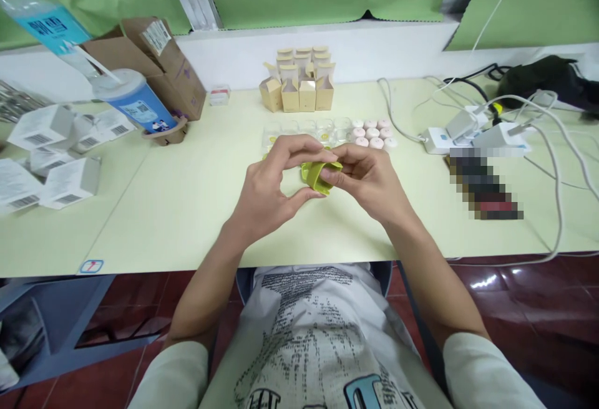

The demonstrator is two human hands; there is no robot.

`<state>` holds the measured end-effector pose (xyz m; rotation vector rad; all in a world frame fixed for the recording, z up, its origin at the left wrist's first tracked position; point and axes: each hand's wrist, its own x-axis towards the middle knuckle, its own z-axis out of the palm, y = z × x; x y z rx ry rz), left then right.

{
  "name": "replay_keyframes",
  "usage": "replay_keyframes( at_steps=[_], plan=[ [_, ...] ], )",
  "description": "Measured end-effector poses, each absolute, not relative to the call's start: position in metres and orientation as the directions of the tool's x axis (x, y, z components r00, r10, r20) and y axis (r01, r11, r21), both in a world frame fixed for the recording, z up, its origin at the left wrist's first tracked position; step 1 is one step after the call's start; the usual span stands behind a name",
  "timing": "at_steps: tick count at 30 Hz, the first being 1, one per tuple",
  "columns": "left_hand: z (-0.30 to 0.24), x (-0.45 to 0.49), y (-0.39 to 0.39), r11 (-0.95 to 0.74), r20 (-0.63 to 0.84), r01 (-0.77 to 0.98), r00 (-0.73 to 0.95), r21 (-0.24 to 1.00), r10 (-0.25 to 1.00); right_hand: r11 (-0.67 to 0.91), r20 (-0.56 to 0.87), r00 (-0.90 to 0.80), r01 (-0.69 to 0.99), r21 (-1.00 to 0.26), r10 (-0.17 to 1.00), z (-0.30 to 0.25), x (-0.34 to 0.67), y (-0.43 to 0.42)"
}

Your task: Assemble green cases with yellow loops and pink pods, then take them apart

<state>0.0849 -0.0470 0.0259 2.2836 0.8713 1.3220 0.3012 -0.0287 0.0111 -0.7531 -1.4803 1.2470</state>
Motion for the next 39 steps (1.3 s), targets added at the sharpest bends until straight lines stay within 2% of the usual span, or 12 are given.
replay_keyframes(
  at_steps=[5, 8, 10, 13, 16, 21, 26, 30, 35, 39],
  plan=[
    [0.026, 0.089, -0.045, -0.735, 0.640, 0.272, 0.365, 0.621, 0.676, 0.397, 0.400, -0.223, -0.062, -0.916, 0.889, 0.003, 0.299, -0.025],
    [0.027, 0.088, -0.039, -0.692, 0.642, 0.212, 0.264, 0.690, 0.720, 0.427, 0.428, -0.208, -0.055, -0.903, 0.879, 0.001, 0.299, -0.024],
    [0.028, 0.087, -0.036, -0.628, 0.583, 0.231, 0.237, 0.743, 0.777, 0.419, 0.425, -0.222, -0.078, -0.905, 0.877, 0.001, 0.298, -0.024],
    [0.030, 0.089, -0.036, -0.531, 0.452, 0.264, 0.308, 0.805, 0.837, 0.424, 0.435, -0.246, -0.098, -0.900, 0.866, 0.000, 0.293, -0.026],
    [0.030, 0.093, -0.037, -0.533, 0.463, 0.192, 0.313, 0.824, 0.829, 0.446, 0.457, -0.253, -0.103, -0.889, 0.853, -0.002, 0.289, -0.027],
    [0.031, 0.090, -0.033, -0.556, 0.505, 0.199, 0.253, 0.807, 0.825, 0.511, 0.511, -0.219, -0.057, -0.857, 0.831, -0.005, 0.286, -0.026],
    [0.032, 0.090, -0.035, -0.571, 0.523, 0.186, 0.250, 0.800, 0.815, 0.417, 0.457, -0.282, -0.193, -0.888, 0.844, -0.004, 0.286, -0.027],
    [0.031, 0.095, -0.038, -0.578, 0.544, 0.223, 0.197, 0.785, 0.816, 0.364, 0.422, -0.336, -0.225, -0.904, 0.842, -0.002, 0.286, -0.028],
    [0.030, 0.073, -0.031, -0.596, 0.580, 0.403, 0.177, 0.694, 0.795, 0.437, 0.443, -0.175, -0.074, -0.896, 0.879, -0.001, 0.289, -0.032],
    [0.017, 0.029, -0.009, -0.557, 0.578, 0.619, 0.195, 0.554, 0.792, 0.448, 0.413, -0.253, 0.098, -0.889, 0.875, -0.002, 0.302, -0.024]
  ],
)
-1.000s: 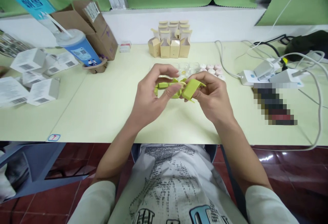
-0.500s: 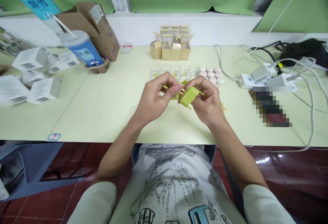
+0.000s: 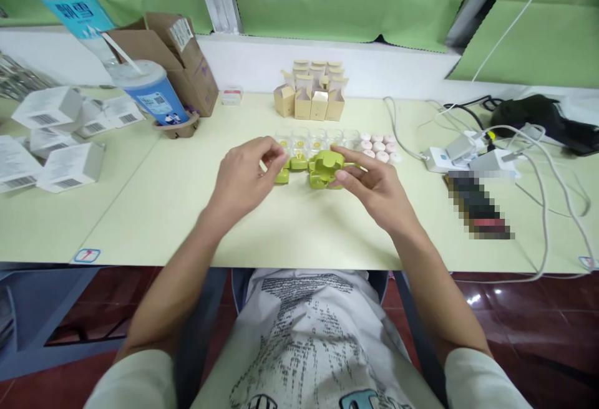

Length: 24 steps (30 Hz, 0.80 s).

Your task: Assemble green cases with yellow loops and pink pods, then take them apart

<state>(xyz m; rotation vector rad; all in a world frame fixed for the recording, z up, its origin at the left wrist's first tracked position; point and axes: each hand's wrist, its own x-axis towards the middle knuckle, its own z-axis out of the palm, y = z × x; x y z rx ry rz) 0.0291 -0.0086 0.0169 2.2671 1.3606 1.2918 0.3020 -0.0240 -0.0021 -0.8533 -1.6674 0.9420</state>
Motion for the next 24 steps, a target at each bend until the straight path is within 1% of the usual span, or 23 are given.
replay_keyframes(
  at_steps=[2, 3, 5, 6, 9, 10, 12, 14, 16, 18, 24],
  plan=[
    [0.003, 0.007, 0.010, -0.605, 0.597, 0.627, 0.264, 0.491, 0.758, 0.538, 0.465, -0.308, 0.223, -0.813, 0.830, -0.004, 0.303, -0.014],
    [-0.005, -0.002, 0.020, -0.635, 0.599, 0.610, 0.304, 0.475, 0.741, 0.598, 0.509, -0.327, 0.303, -0.742, 0.796, -0.005, 0.300, -0.009],
    [-0.021, -0.017, 0.036, -0.674, 0.603, 0.571, 0.350, 0.469, 0.717, 0.692, 0.582, -0.379, 0.464, -0.553, 0.719, -0.008, 0.290, 0.001],
    [-0.029, -0.022, 0.043, -0.682, 0.607, 0.547, 0.351, 0.485, 0.713, 0.711, 0.595, -0.411, 0.536, -0.455, 0.691, -0.011, 0.283, 0.005],
    [-0.048, -0.029, 0.050, -0.677, 0.620, 0.505, 0.309, 0.535, 0.721, 0.682, 0.544, -0.509, 0.711, -0.172, 0.667, -0.021, 0.262, 0.012],
    [-0.053, -0.030, 0.049, -0.672, 0.616, 0.504, 0.304, 0.543, 0.727, 0.665, 0.518, -0.543, 0.744, -0.070, 0.662, -0.025, 0.258, 0.012],
    [-0.060, -0.030, 0.047, -0.664, 0.596, 0.504, 0.318, 0.553, 0.738, 0.646, 0.476, -0.615, 0.753, 0.121, 0.628, -0.031, 0.253, 0.010],
    [-0.063, -0.029, 0.046, -0.660, 0.569, 0.492, 0.345, 0.567, 0.746, 0.640, 0.456, -0.670, 0.727, 0.246, 0.585, -0.036, 0.253, 0.009],
    [-0.065, -0.029, 0.046, -0.660, 0.551, 0.477, 0.366, 0.581, 0.750, 0.635, 0.451, -0.693, 0.711, 0.302, 0.562, -0.039, 0.253, 0.009],
    [-0.066, -0.030, 0.046, -0.661, 0.539, 0.474, 0.384, 0.582, 0.750, 0.635, 0.440, -0.702, 0.705, 0.315, 0.561, -0.042, 0.253, 0.009],
    [-0.068, -0.032, 0.048, -0.673, 0.541, 0.502, 0.404, 0.543, 0.738, 0.663, 0.380, -0.697, 0.709, 0.240, 0.608, -0.049, 0.246, 0.014]
  ],
)
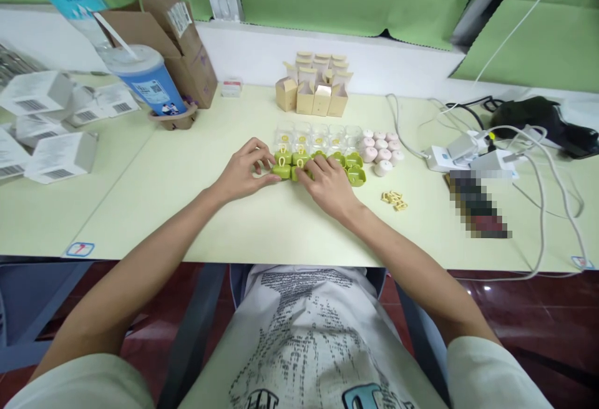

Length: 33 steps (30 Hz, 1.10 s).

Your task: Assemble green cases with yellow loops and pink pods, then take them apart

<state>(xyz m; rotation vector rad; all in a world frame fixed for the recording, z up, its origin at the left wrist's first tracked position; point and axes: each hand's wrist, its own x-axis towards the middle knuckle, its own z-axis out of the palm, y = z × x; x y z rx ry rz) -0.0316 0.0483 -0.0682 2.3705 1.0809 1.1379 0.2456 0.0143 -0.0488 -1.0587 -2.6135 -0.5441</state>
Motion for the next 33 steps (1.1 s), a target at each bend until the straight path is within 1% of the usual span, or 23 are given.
replay_keyframes(
  at_steps=[9, 13, 16, 18, 20, 23, 25, 29, 33],
  plan=[
    [-0.071, -0.031, 0.050, -0.679, 0.545, 0.493, 0.407, 0.545, 0.733, 0.678, 0.398, -0.640, 0.733, 0.058, 0.658, -0.055, 0.250, 0.018],
    [-0.071, -0.031, 0.051, -0.670, 0.540, 0.491, 0.399, 0.557, 0.741, 0.670, 0.396, -0.628, 0.742, 0.042, 0.670, -0.052, 0.248, 0.016],
    [-0.071, -0.031, 0.052, -0.658, 0.537, 0.487, 0.383, 0.574, 0.752, 0.634, 0.447, -0.576, 0.773, 0.024, 0.685, -0.043, 0.253, 0.020],
    [-0.071, -0.032, 0.052, -0.652, 0.531, 0.481, 0.380, 0.585, 0.757, 0.592, 0.489, -0.505, 0.806, -0.028, 0.711, -0.038, 0.262, 0.026],
    [-0.070, -0.032, 0.052, -0.644, 0.518, 0.478, 0.383, 0.597, 0.765, 0.583, 0.500, -0.461, 0.805, -0.112, 0.733, -0.034, 0.272, 0.031],
    [-0.069, -0.033, 0.052, -0.625, 0.503, 0.479, 0.371, 0.617, 0.781, 0.625, 0.463, -0.490, 0.755, -0.198, 0.739, -0.034, 0.278, 0.034],
    [-0.068, -0.033, 0.052, -0.614, 0.495, 0.480, 0.364, 0.626, 0.789, 0.625, 0.437, -0.505, 0.757, -0.190, 0.744, -0.037, 0.274, 0.031],
    [-0.066, -0.031, 0.052, -0.592, 0.475, 0.481, 0.353, 0.647, 0.806, 0.572, 0.414, -0.480, 0.811, -0.128, 0.773, -0.041, 0.260, 0.024],
    [-0.067, -0.030, 0.053, -0.594, 0.492, 0.460, 0.334, 0.659, 0.804, 0.563, 0.383, -0.481, 0.815, -0.135, 0.789, -0.043, 0.255, 0.023]
  ],
)
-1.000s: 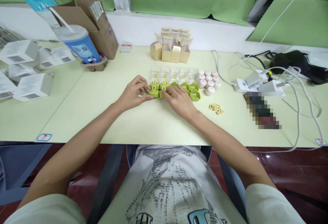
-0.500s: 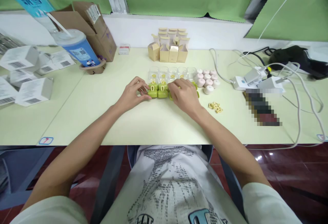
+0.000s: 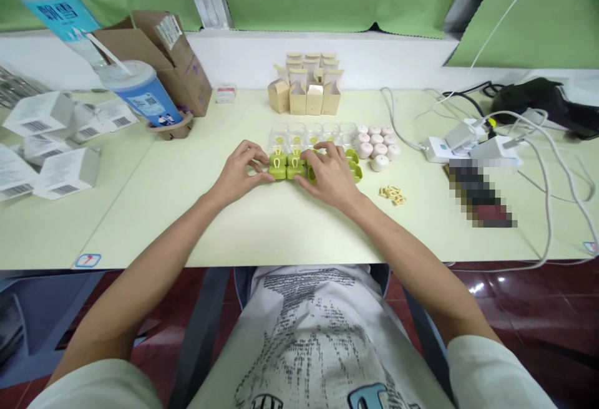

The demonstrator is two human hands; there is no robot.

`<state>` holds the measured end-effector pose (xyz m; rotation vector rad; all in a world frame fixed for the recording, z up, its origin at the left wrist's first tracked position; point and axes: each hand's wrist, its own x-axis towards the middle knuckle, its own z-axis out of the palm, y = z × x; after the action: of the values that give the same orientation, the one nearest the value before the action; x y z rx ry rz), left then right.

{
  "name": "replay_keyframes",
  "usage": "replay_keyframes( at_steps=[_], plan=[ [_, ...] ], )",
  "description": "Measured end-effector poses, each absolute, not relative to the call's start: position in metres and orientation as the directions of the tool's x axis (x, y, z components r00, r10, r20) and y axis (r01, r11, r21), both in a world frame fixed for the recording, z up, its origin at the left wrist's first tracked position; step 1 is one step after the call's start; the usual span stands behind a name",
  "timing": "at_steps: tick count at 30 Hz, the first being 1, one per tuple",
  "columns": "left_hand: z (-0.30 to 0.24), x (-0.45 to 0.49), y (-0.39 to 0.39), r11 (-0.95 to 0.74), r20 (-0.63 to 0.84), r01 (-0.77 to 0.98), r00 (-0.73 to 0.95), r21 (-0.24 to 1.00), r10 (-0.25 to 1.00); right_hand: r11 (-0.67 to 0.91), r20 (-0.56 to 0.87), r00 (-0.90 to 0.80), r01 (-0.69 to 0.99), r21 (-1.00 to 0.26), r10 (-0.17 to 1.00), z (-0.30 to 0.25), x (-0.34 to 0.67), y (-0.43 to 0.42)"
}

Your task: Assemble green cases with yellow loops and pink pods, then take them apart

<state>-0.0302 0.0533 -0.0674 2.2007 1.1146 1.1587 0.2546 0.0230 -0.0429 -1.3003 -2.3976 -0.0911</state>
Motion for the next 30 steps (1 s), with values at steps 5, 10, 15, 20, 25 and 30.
replay_keyframes(
  at_steps=[5, 10, 15, 20, 25, 30],
  plan=[
    [-0.070, -0.031, 0.057, -0.595, 0.490, 0.448, 0.338, 0.667, 0.804, 0.582, 0.373, -0.509, 0.805, -0.112, 0.776, -0.046, 0.251, 0.022],
    [-0.070, -0.033, 0.058, -0.585, 0.488, 0.464, 0.322, 0.666, 0.811, 0.563, 0.428, -0.468, 0.816, -0.126, 0.774, -0.044, 0.252, 0.022],
    [-0.068, -0.034, 0.058, -0.567, 0.472, 0.509, 0.317, 0.647, 0.823, 0.478, 0.471, -0.342, 0.854, -0.206, 0.813, -0.038, 0.280, 0.036],
    [-0.067, -0.034, 0.058, -0.577, 0.488, 0.545, 0.317, 0.608, 0.813, 0.539, 0.409, -0.415, 0.802, -0.258, 0.813, -0.038, 0.286, 0.046],
    [-0.069, -0.034, 0.059, -0.586, 0.504, 0.551, 0.313, 0.594, 0.805, 0.531, 0.336, -0.440, 0.807, -0.259, 0.833, -0.036, 0.273, 0.040],
    [-0.064, -0.032, 0.055, -0.572, 0.494, 0.558, 0.302, 0.602, 0.815, 0.581, 0.320, -0.494, 0.758, -0.296, 0.808, -0.018, 0.278, 0.019]
  ],
)
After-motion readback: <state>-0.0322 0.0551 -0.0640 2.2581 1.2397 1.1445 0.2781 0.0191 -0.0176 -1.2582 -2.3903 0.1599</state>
